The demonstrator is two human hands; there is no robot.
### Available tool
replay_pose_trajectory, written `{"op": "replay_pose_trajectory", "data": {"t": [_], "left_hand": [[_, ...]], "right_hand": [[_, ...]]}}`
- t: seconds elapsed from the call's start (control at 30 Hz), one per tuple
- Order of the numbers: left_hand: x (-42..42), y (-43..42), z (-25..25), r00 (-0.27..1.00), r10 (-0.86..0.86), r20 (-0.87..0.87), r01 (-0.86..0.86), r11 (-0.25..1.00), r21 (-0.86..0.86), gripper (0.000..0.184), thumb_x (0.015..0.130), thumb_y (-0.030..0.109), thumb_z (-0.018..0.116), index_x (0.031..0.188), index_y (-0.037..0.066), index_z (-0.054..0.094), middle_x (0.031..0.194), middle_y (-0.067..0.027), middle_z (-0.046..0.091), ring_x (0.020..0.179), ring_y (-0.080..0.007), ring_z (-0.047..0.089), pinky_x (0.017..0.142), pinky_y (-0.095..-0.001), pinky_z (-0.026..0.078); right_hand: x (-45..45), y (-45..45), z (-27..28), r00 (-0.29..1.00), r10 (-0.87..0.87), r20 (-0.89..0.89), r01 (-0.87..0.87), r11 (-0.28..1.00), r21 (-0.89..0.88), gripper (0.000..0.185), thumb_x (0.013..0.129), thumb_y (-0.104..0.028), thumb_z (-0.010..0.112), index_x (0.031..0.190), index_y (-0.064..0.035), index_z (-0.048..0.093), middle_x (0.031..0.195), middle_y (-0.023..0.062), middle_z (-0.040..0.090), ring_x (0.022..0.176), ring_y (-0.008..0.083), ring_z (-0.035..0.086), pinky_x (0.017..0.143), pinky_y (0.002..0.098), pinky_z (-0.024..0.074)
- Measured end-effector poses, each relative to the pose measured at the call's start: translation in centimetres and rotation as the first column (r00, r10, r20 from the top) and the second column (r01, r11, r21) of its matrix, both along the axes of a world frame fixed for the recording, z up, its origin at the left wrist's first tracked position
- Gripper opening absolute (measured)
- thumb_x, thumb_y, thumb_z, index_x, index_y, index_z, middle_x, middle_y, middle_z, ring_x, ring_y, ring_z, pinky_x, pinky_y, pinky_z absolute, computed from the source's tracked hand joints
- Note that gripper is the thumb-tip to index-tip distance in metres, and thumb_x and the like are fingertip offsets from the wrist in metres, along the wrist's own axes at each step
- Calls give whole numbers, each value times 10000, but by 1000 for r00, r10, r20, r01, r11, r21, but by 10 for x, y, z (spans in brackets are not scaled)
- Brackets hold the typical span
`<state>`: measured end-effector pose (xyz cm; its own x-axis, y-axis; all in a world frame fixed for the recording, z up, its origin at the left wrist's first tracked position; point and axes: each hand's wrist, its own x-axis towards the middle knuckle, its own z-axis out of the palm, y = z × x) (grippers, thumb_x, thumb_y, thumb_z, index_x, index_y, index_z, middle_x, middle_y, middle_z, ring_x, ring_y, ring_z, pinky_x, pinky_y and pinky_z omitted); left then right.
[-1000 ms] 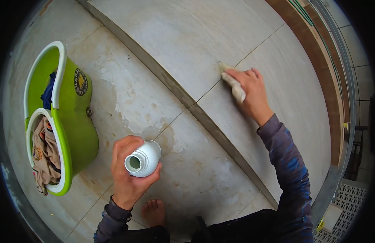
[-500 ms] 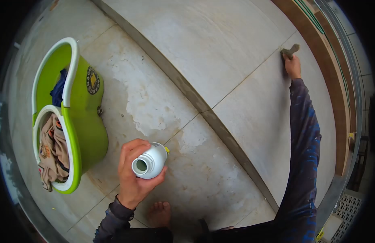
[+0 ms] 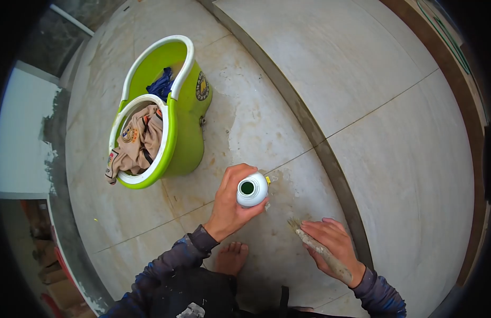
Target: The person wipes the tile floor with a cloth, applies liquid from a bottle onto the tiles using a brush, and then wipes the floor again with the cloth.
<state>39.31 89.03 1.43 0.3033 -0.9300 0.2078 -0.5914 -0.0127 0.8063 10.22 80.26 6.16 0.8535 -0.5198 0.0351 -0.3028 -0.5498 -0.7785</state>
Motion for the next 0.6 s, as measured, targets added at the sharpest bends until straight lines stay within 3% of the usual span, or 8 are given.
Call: {"op": "replay_pose_trajectory", "data": {"t": [0.07,0.13,0.3,0.4,0.43,0.5,0.53,0.6], "left_hand": [[-10,3,0,1000,3,-6,-4,1000,-25,735,739,111,919,1364,65,535,1308,-159,580,1196,-311,613,1030,-407,499],[-21,5,2,999,-11,-48,9,1000,-23,742,762,124,916,1376,60,505,1324,-155,570,1209,-295,609,1036,-404,498],[-46,-15,31,980,-147,-131,131,983,-127,744,817,170,906,1389,61,443,1325,-139,558,1216,-266,611,1034,-392,503],[-68,-53,74,967,-242,-74,218,945,-246,714,825,190,894,1375,61,457,1310,-140,550,1191,-293,624,1022,-392,512],[-78,-71,90,959,-280,-31,258,917,-303,701,823,196,888,1369,61,468,1307,-145,548,1183,-318,626,1018,-399,517],[-104,-105,106,930,-368,-13,344,879,-331,687,815,190,871,1368,63,483,1301,-161,535,1172,-373,608,997,-439,527],[-117,-123,107,922,-388,8,366,863,-350,688,815,179,864,1373,66,479,1297,-165,530,1174,-384,600,987,-457,530],[-141,-159,101,919,-391,45,377,842,-385,695,809,161,858,1380,70,471,1286,-166,519,1176,-397,588,977,-477,534]], "right_hand": [[-11,8,2,994,-103,37,101,994,35,367,880,-74,807,1236,-40,731,1204,144,755,1029,324,727,928,390,556],[-23,15,6,977,-193,85,179,972,155,327,893,-30,794,1210,9,722,1167,176,739,1026,347,721,887,389,574],[-74,16,32,900,-435,-13,429,881,200,267,956,-34,742,1214,9,690,1142,140,687,1041,268,678,936,353,512],[-114,-10,54,846,-531,49,531,830,-173,241,1029,-22,627,1266,-3,667,1264,138,651,1133,269,639,1015,347,487],[-127,-19,54,850,-524,57,525,832,-177,241,1029,-22,627,1266,-3,667,1264,138,651,1133,269,639,1015,347,487],[-156,-36,46,804,-594,9,479,639,-602,380,949,84,592,1315,-10,639,1369,169,609,1257,353,587,1076,416,474],[-174,-44,37,806,-592,21,482,634,-604,380,949,84,592,1315,-10,639,1369,169,609,1257,353,587,1076,416,474],[-206,-58,7,725,-683,-92,367,495,-788,473,906,90,587,1363,-25,614,1457,167,566,1352,382,523,1128,474,456]]}}
